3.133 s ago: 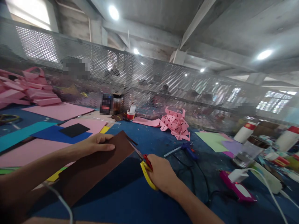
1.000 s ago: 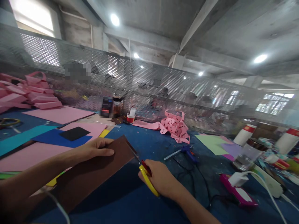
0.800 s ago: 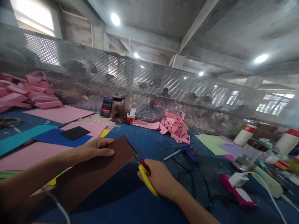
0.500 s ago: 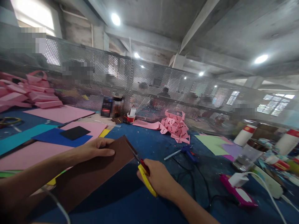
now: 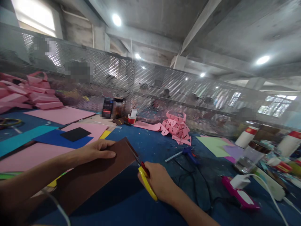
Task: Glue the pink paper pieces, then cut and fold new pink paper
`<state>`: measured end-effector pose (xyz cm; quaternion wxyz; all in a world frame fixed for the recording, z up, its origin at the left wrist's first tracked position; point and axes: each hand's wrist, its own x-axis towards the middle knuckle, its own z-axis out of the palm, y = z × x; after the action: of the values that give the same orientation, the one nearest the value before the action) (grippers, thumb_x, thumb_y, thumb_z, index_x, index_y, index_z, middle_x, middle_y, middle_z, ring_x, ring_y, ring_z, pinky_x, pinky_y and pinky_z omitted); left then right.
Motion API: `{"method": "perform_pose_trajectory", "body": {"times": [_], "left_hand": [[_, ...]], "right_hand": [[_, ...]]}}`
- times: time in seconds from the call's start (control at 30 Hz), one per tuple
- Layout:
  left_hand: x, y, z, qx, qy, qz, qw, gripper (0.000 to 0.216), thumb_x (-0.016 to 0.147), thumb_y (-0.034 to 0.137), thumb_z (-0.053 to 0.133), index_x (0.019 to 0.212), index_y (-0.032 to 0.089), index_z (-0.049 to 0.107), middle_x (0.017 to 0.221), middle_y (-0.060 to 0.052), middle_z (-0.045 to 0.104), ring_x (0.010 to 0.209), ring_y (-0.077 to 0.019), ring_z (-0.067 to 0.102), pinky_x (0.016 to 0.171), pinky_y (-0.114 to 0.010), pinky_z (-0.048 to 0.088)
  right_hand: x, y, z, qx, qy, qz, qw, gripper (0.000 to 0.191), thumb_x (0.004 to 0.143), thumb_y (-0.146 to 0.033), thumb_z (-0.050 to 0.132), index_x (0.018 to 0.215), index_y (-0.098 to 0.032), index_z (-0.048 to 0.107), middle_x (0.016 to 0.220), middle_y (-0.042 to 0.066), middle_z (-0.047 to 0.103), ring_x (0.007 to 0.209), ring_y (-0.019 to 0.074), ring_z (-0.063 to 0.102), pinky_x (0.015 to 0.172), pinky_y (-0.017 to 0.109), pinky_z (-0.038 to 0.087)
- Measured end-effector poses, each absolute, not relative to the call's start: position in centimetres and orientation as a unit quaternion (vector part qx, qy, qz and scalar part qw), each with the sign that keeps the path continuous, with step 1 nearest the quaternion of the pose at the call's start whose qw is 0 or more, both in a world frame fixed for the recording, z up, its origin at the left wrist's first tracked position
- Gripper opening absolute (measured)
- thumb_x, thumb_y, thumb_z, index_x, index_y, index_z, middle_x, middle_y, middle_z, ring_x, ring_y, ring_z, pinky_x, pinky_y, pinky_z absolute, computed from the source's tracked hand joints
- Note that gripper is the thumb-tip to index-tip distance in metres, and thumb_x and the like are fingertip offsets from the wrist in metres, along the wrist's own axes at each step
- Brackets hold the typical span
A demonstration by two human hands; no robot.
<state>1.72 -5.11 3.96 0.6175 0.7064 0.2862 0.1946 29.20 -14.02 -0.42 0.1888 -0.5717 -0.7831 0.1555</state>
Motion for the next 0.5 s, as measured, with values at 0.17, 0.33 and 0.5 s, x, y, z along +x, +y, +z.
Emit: {"method": "perform_pose_trajectory", "body": {"times": [0.17, 0.33, 0.5], "left_hand": [[1.76, -5.13, 3.91, 0.709, 0.286, 0.194, 0.615, 0.028, 0.083, 0.045, 0.071, 0.093, 0.019, 0.068, 0.097, -0.006, 0.076, 0.073, -0.0181, 0.069, 0.061, -0.023, 0.046], [1.74, -5.19, 4.01, 0.707, 0.298, 0.187, 0.613, 0.031, 0.081, 0.047, 0.072, 0.093, 0.019, 0.068, 0.096, -0.005, 0.076, 0.073, -0.019, 0.069, 0.06, -0.024, 0.047], [1.74, -5.14, 3.97, 0.71, 0.296, 0.187, 0.611, 0.03, 0.081, 0.047, 0.071, 0.091, 0.019, 0.067, 0.097, -0.006, 0.075, 0.073, -0.0188, 0.069, 0.06, -0.023, 0.047]], "right_hand": [[29.25, -14.0, -0.74, -0.572, -0.781, 0.159, 0.192, 0.023, 0.092, -0.03, 0.049, 0.073, -0.02, 0.048, 0.067, -0.002, 0.055, 0.059, 0.0104, 0.045, 0.056, 0.024, 0.028], [29.23, -13.95, -0.86, -0.576, -0.778, 0.16, 0.193, 0.023, 0.092, -0.029, 0.049, 0.071, -0.02, 0.046, 0.065, -0.002, 0.054, 0.056, 0.0097, 0.044, 0.055, 0.023, 0.027], [29.22, -13.91, -0.83, -0.576, -0.779, 0.162, 0.189, 0.022, 0.091, -0.029, 0.051, 0.071, -0.02, 0.047, 0.065, -0.002, 0.055, 0.057, 0.0102, 0.044, 0.055, 0.024, 0.028]]}}
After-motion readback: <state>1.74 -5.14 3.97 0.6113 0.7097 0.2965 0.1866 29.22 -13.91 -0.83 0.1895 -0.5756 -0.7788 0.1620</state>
